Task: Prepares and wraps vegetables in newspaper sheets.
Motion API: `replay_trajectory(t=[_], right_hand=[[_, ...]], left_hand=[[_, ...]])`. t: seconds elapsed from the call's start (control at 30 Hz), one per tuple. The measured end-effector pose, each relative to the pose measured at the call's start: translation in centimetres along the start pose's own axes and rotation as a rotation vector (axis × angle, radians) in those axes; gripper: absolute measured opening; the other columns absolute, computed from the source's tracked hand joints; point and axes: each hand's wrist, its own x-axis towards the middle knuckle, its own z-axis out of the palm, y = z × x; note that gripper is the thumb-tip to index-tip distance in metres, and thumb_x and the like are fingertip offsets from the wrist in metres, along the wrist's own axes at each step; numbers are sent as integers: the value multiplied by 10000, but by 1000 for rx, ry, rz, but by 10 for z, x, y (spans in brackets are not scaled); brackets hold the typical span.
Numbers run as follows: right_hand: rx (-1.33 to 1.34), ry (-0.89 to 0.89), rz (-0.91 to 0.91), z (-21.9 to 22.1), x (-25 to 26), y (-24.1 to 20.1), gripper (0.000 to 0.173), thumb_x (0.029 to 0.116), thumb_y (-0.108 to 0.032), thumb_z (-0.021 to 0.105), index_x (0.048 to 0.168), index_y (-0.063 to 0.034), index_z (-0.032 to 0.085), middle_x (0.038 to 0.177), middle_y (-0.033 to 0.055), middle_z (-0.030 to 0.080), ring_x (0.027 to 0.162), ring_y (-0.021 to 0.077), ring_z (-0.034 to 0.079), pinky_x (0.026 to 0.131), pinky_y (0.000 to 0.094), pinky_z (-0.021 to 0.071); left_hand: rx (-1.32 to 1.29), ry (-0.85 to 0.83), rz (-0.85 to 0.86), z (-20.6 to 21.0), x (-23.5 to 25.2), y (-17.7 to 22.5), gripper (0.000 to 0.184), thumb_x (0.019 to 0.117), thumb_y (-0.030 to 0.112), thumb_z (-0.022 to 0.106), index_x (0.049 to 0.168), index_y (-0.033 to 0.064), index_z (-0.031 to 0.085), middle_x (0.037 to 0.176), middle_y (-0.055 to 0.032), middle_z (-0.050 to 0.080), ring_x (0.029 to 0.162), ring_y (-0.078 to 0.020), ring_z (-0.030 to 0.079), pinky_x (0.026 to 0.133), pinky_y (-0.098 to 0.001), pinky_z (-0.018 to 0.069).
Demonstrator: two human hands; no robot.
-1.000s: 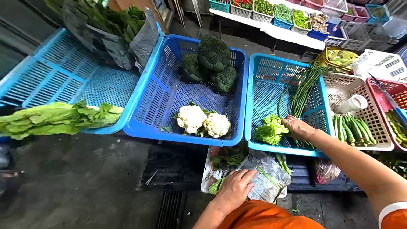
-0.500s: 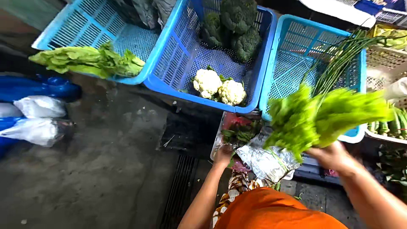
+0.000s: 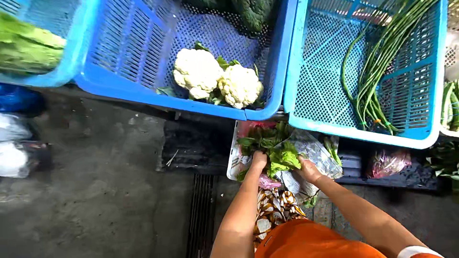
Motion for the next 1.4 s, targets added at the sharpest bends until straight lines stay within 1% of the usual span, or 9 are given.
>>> replay_trajectory(t=[0.1,0.2,0.33,0.43,0.6,0.7,0.83,1.0,1.4], right_hand=[[-92,-62,51,0,9,-5,611,984,-240,654,1514,-18,447,1488,224,529,1368,368,531,1159,534,409],[-102,-76,27,-2,9,-12,624,961,-220,689,1502,-13,455,1503,258,484,1338,417,539,1112,564,448],[-33,-36,-97,4,6,1,535,971,-229,653,1422,37,548,1456,263,541,1367,375,525,1169,505,401],[12,-97,-50,-5,12,5,602,907,-200,737,1418,48,540,1462,269,527,1372,380,514,1175,516,389],[30,142,83,-12,-1,3,641,875,-241,750,1451,-57,539,1447,230,533,1324,354,551,1118,490,463],[-93,236,-89,2,-37,10,513,959,-288,661,1397,-34,585,1378,238,587,1312,370,558,1120,474,457],[-283,78,-336,48,-84,35,668,874,-378,768,1433,-76,562,1416,237,571,1341,418,529,1124,562,426],[-429,108,-339,85,-98,62,772,846,42,678,1550,-187,459,1572,260,418,1459,453,400,1194,596,326],[-132,155,-257,-15,-72,13,298,1045,-239,534,1228,-97,721,1273,117,703,1234,284,643,1097,467,480]], left_hand=[[78,188,103,-13,-7,2,336,1067,217,506,1303,27,653,1275,-210,667,1209,-343,630,1060,-530,476],[382,359,576,-8,-52,16,495,1006,274,603,1380,-47,559,1435,-261,548,1361,-426,500,1147,-597,367],[836,-26,1100,30,-83,30,695,918,340,745,1521,110,488,1571,-116,477,1473,-325,415,1173,-677,259],[1115,-232,987,48,-60,23,848,950,217,693,1630,48,216,1671,-193,265,1557,-343,231,1206,-664,147],[1203,-187,875,49,-21,23,658,989,-65,469,1604,91,294,1558,-220,431,1495,-402,335,1208,-652,191],[1155,-220,909,49,-12,29,567,998,-19,490,1549,84,405,1433,-214,550,1396,-398,464,1215,-643,200],[1174,-249,921,48,-5,37,631,954,39,592,1553,93,402,1366,-207,589,1299,-388,541,1168,-599,293],[1206,-281,868,49,-4,50,576,935,74,645,1486,105,482,1332,-180,614,1277,-365,560,1101,-570,373],[1149,-265,885,44,-3,53,757,774,221,858,1450,138,528,1394,-180,568,1278,-383,553,1065,-592,415]])
